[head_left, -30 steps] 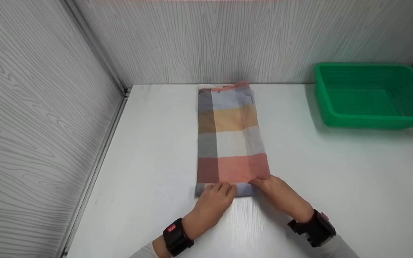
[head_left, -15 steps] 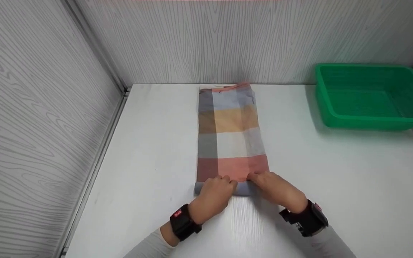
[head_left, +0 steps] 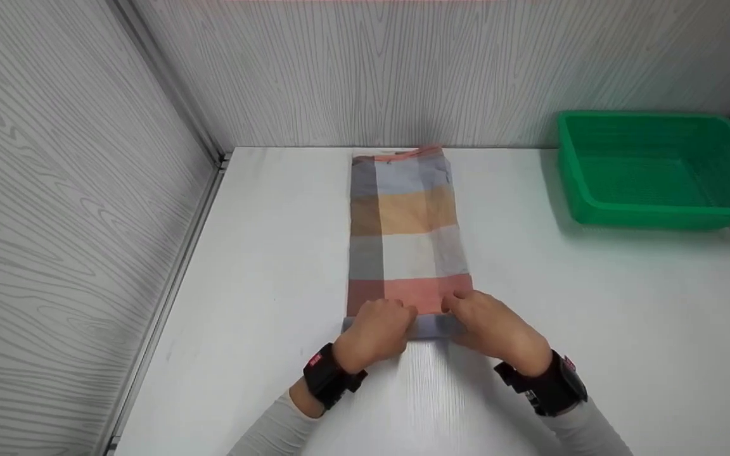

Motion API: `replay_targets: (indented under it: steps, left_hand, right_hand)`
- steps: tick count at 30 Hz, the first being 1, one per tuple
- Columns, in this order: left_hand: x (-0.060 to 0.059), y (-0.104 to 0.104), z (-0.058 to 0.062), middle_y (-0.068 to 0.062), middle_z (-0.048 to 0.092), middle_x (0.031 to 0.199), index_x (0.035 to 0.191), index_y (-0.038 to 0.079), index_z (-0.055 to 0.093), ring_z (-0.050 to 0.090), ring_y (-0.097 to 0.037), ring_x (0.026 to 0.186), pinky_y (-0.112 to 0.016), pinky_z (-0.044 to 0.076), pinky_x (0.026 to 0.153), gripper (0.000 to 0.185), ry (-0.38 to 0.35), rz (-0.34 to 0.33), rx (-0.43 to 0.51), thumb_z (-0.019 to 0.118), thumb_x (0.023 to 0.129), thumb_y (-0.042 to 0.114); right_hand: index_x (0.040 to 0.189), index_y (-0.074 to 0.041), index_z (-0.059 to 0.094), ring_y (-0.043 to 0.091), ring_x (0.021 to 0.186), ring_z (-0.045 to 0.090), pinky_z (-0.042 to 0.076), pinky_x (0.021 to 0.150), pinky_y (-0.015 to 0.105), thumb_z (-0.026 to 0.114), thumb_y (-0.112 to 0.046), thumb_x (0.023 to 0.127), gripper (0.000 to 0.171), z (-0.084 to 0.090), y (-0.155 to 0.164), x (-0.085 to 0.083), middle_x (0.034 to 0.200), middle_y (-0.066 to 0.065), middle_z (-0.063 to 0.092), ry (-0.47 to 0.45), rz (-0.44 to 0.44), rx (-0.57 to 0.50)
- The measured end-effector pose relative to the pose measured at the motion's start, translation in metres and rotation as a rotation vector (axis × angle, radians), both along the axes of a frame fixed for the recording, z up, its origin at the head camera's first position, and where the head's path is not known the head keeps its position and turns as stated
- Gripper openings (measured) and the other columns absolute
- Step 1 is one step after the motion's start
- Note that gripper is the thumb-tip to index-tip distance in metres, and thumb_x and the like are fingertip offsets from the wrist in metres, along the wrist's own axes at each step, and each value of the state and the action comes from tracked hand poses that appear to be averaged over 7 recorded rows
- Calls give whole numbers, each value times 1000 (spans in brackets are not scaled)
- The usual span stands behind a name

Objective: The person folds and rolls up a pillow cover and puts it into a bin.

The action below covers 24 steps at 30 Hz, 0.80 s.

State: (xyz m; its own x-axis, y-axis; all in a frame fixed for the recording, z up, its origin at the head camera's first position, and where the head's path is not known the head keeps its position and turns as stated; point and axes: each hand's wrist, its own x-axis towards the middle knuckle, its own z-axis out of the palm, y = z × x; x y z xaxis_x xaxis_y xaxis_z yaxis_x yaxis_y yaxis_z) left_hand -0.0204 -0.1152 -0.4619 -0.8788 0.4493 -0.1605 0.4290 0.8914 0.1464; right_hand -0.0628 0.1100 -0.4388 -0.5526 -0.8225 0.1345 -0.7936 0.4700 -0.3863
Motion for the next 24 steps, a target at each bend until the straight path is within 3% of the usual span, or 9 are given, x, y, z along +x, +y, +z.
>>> replay_targets:
  steps: [6, 14, 19, 24]
  left_hand:
    - [-6, -6, 0, -4, 61, 81, 109, 10, 69, 59, -17, 72, -32, 48, 61, 11, -73, 19, 56, 62, 103, 16]
    - [-10, -11, 0, -5, 64, 92, 117, 7, 67, 63, -18, 80, -37, 55, 68, 18, -134, 49, 100, 57, 106, 17]
    - [-6, -11, 3, -6, 64, 93, 118, 7, 65, 64, -19, 82, -38, 56, 69, 19, -127, 38, 66, 54, 107, 17]
    - [-4, -11, 4, -7, 62, 91, 120, 7, 63, 64, -21, 81, -37, 55, 66, 19, -128, 17, 40, 52, 109, 17]
  right_hand:
    - [93, -1, 59, 22, 72, 58, 52, 66, 38, 93, 0, 67, 43, -2, -11, -2, 81, 7, 57, 13, -21, 93]
    - [89, -4, 52, 21, 68, 54, 51, 63, 37, 95, -2, 64, 50, -13, -19, -7, 76, 4, 50, 114, -13, 77]
    - [91, -3, 52, 21, 68, 53, 50, 59, 34, 93, 2, 64, 50, -24, -19, -5, 77, 5, 48, 225, -20, 25]
    - [88, -2, 49, 20, 65, 48, 44, 54, 32, 86, 11, 65, 45, -30, -19, -4, 74, 6, 45, 261, -48, -9]
